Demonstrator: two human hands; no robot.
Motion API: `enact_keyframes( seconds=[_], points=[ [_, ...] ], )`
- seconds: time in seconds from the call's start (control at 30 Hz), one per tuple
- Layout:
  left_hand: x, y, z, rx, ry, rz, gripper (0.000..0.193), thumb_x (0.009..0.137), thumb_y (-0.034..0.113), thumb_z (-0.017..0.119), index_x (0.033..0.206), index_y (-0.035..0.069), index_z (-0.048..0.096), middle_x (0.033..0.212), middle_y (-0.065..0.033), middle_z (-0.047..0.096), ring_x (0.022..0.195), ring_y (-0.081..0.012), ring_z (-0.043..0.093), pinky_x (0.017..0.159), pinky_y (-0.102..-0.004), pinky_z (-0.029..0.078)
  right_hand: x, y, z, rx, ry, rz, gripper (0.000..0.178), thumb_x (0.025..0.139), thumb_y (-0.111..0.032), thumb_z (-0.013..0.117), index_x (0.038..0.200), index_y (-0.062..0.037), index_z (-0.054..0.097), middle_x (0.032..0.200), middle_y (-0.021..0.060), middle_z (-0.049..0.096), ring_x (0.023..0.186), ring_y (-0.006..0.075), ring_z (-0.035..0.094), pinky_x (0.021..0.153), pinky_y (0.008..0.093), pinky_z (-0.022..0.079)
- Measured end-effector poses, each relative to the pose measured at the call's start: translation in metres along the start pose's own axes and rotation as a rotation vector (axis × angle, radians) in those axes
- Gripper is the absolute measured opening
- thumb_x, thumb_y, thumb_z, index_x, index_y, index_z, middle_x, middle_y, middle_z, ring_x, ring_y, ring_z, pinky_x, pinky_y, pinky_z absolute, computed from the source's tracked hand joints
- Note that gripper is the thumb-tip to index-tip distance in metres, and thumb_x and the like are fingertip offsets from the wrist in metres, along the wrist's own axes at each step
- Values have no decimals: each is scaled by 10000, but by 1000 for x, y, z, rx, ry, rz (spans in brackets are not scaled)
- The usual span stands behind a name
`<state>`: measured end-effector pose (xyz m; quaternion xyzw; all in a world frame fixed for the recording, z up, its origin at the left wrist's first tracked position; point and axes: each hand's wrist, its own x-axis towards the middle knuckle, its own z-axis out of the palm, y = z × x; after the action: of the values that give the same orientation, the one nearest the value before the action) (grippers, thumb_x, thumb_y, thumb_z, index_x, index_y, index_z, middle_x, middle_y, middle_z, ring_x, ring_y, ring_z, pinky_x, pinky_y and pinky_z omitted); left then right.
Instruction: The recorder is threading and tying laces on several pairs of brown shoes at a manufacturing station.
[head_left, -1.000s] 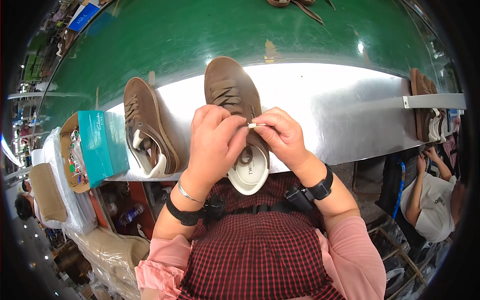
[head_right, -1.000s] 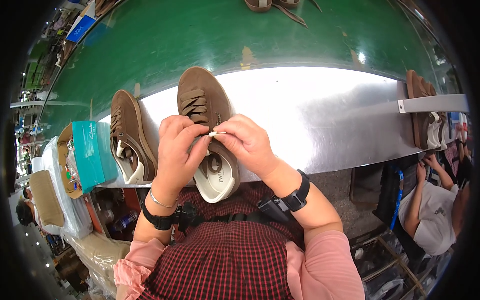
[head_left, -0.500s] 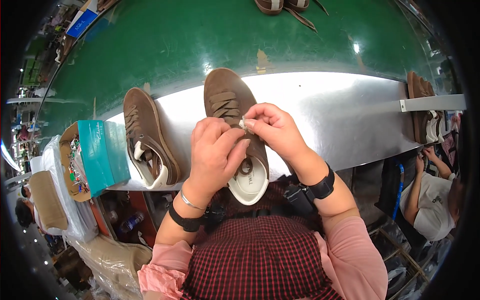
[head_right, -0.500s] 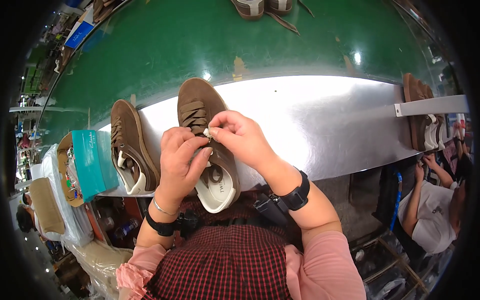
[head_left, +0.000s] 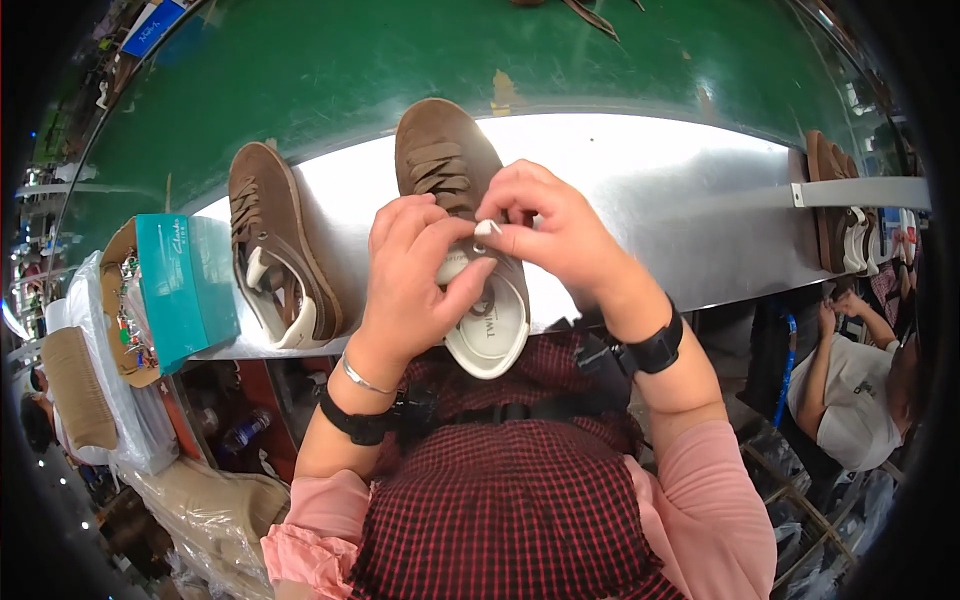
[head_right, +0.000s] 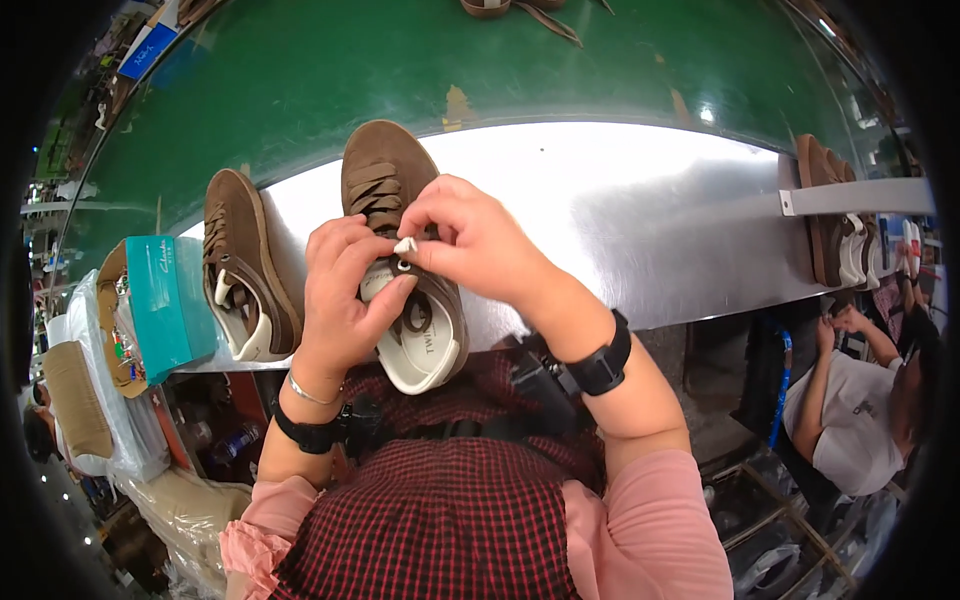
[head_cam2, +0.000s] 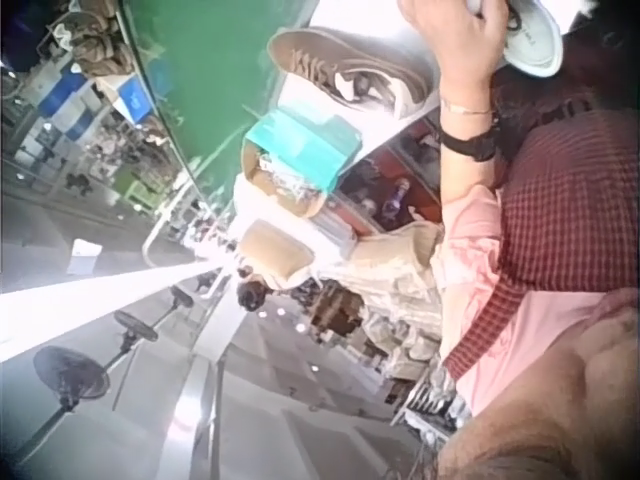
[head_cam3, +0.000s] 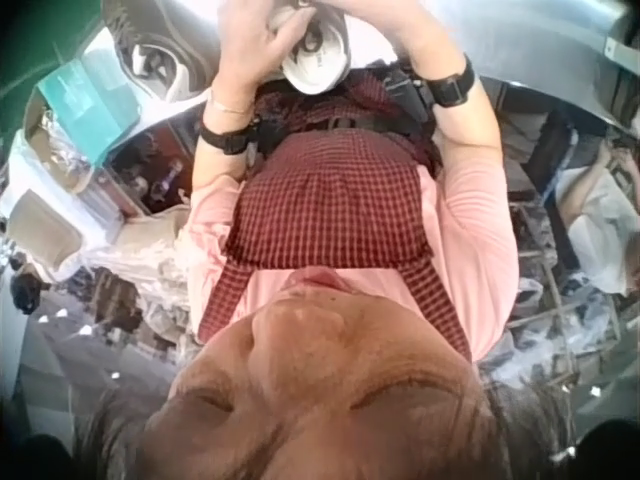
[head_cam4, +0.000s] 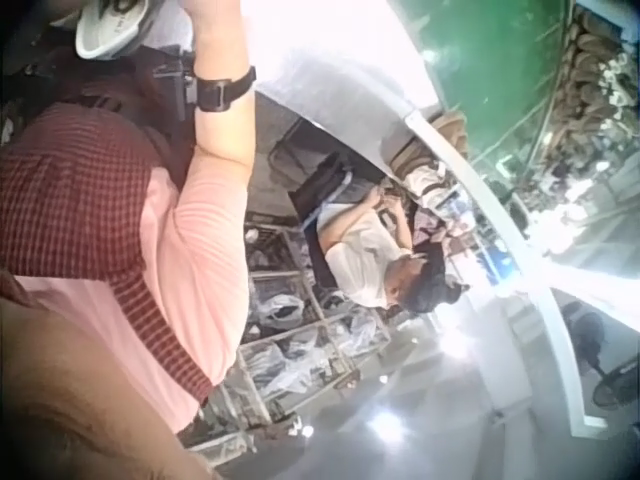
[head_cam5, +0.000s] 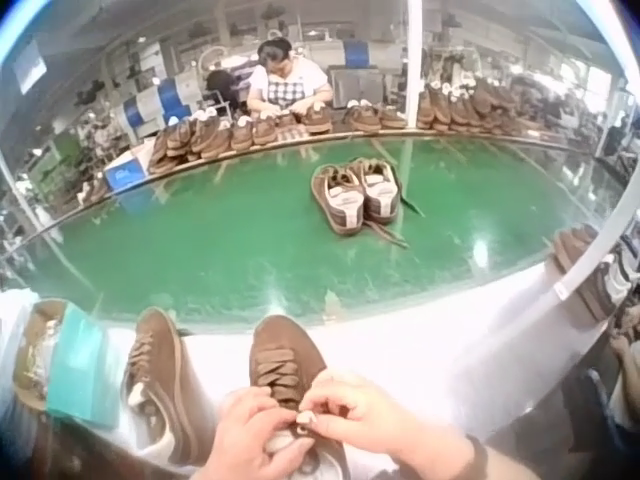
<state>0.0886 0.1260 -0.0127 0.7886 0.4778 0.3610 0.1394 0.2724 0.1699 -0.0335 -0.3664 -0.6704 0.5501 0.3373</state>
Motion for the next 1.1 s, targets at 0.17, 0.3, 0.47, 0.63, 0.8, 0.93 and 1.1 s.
enact_keyframes(
  seconds=[0.17, 0.3, 0.47, 0.63, 0.8, 0.93, 1.1],
  points=[
    [1, 2, 2, 33, -31, 2, 303, 618, 173, 738, 867, 48, 620, 875, -86, 547, 960, -326, 520, 852, -418, 400, -16, 15, 9, -102, 175, -305, 209, 709, 31, 659, 902, -47, 633, 1016, 81, 549, 833, 184, 569, 682, 271, 478],
    [-1, -4, 0, 26, -94, -4, 305, 617, 172, 726, 872, 49, 613, 861, -91, 528, 972, -341, 505, 854, -434, 404, -13, 18, 8, -92, 125, -320, 234, 704, 45, 654, 921, -43, 639, 1051, 106, 547, 864, 211, 576, 692, 272, 484],
    [3, -12, 1, -25, -116, 38, 308, 613, 245, 716, 843, 70, 609, 843, -72, 517, 956, -314, 499, 770, -463, 387, -19, 27, 9, -107, 120, -348, 260, 699, 29, 679, 948, -42, 653, 1068, 125, 543, 763, 180, 540, 646, 257, 466],
    [3, -14, 1, -33, -132, 48, 304, 617, 258, 711, 835, 74, 605, 831, -67, 513, 969, -310, 492, 740, -458, 382, -13, 30, 11, -177, 188, -488, 248, 697, -13, 687, 938, -27, 632, 1003, 123, 559, 708, 206, 537, 587, 302, 439],
    [4, -16, 0, -42, -135, 55, 303, 618, 251, 707, 838, 72, 602, 826, -67, 512, 972, -311, 492, 743, -454, 384, -12, 30, 12, -216, 168, -511, 242, 687, -23, 674, 923, -15, 620, 968, 126, 565, 686, 229, 535, 570, 319, 425],
    [2, -17, 1, -50, -133, 51, 298, 625, 237, 700, 845, 63, 600, 832, -74, 513, 973, -313, 494, 766, -456, 391, -13, 29, 12, -242, 166, -508, 262, 660, -31, 679, 916, -23, 620, 950, 124, 565, 635, 237, 525, 557, 324, 422],
    [0, -16, 0, -33, -112, 34, 316, 581, 247, 719, 829, 71, 631, 851, -52, 545, 970, -281, 505, 774, -426, 368, -10, 20, 11, -114, 185, -315, 265, 707, -26, 682, 962, -24, 609, 910, 96, 566, 600, 172, 502, 526, 275, 403]
  ],
)
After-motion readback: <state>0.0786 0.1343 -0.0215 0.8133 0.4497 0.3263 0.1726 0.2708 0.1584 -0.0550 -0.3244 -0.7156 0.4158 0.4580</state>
